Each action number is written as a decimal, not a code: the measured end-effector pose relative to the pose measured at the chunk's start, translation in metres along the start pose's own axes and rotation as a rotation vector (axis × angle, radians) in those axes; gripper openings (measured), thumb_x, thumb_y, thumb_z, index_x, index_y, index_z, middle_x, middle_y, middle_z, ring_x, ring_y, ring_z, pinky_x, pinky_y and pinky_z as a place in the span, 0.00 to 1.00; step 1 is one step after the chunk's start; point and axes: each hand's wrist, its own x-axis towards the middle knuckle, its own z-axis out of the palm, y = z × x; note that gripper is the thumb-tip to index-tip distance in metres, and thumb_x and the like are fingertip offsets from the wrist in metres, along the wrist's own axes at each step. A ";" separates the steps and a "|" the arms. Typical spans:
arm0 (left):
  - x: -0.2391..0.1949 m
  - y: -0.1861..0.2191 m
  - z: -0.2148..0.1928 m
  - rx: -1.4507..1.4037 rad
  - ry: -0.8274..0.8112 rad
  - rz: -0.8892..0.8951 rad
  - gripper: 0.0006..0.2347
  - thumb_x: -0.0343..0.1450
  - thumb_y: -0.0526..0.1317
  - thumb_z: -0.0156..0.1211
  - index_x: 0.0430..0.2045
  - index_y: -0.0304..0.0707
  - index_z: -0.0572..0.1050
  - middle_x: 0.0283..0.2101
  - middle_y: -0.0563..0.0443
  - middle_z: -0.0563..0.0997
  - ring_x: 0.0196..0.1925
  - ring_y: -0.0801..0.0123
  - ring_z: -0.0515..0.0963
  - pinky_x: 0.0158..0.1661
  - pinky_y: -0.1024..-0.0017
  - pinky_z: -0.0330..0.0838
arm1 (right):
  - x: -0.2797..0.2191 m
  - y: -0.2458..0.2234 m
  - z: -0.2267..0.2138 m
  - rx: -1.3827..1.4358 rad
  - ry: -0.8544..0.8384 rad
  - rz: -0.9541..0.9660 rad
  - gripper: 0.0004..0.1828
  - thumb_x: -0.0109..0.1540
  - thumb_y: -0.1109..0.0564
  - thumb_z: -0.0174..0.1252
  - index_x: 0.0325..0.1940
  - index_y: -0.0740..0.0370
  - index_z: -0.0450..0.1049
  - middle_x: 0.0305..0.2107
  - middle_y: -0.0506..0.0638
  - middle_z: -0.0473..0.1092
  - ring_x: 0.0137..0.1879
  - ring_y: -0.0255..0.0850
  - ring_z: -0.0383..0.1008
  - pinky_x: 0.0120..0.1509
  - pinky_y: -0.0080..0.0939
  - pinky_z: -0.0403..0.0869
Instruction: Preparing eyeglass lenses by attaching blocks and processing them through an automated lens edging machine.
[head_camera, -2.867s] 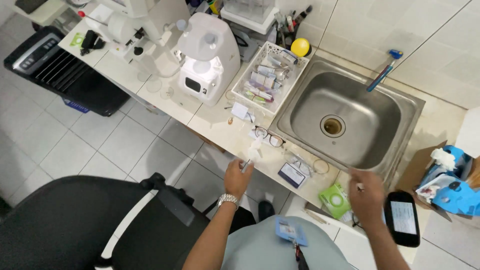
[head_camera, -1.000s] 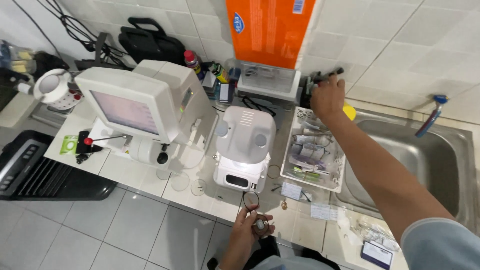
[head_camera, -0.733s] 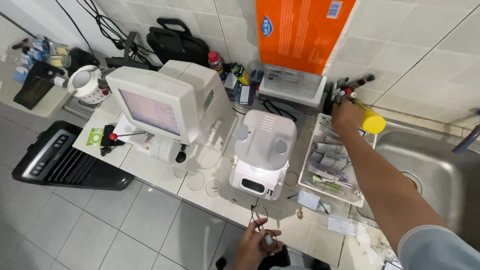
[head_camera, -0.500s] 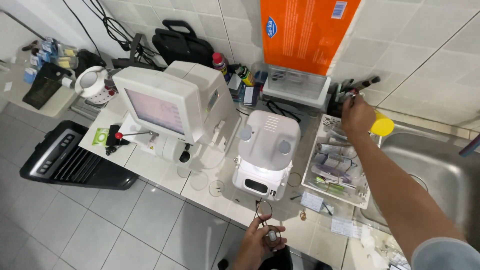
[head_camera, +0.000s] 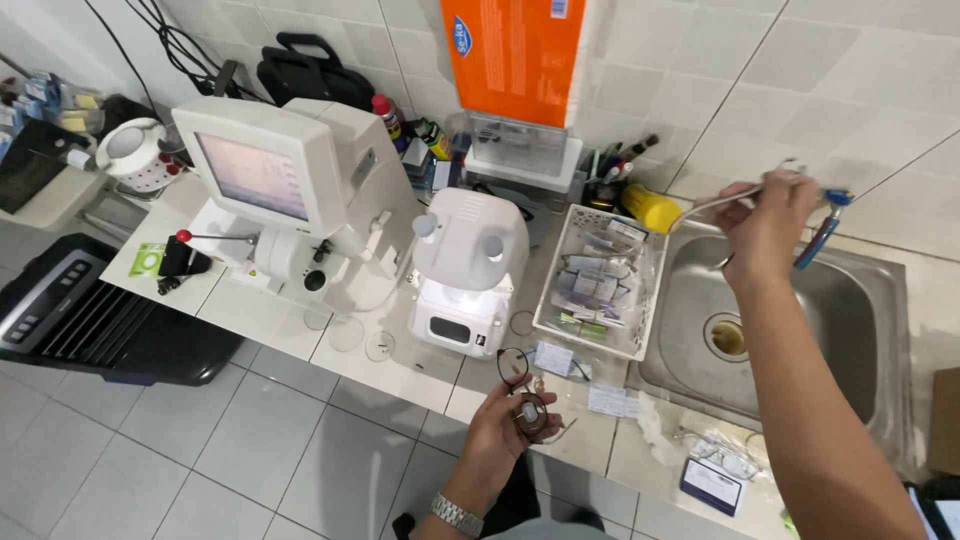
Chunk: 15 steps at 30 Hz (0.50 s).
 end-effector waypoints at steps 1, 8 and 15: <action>-0.005 -0.005 0.005 0.010 -0.017 -0.005 0.11 0.74 0.33 0.48 0.51 0.34 0.70 0.43 0.29 0.81 0.36 0.44 0.81 0.45 0.52 0.78 | 0.008 0.006 -0.009 -0.291 -0.101 0.115 0.09 0.69 0.55 0.51 0.49 0.50 0.58 0.30 0.49 0.70 0.29 0.43 0.76 0.38 0.36 0.79; -0.036 -0.014 -0.003 -0.117 0.293 -0.048 0.12 0.75 0.32 0.48 0.53 0.27 0.69 0.46 0.18 0.80 0.39 0.34 0.78 0.47 0.44 0.76 | 0.100 0.181 -0.053 -0.643 -0.182 0.460 0.34 0.65 0.59 0.56 0.75 0.42 0.58 0.44 0.55 0.75 0.27 0.41 0.75 0.24 0.37 0.70; -0.010 -0.003 -0.068 -0.213 0.498 -0.012 0.15 0.75 0.30 0.44 0.57 0.25 0.69 0.48 0.11 0.76 0.43 0.24 0.75 0.51 0.40 0.73 | 0.124 0.153 0.020 -0.685 -0.170 0.450 0.31 0.64 0.55 0.63 0.70 0.50 0.63 0.45 0.56 0.75 0.24 0.36 0.73 0.26 0.33 0.69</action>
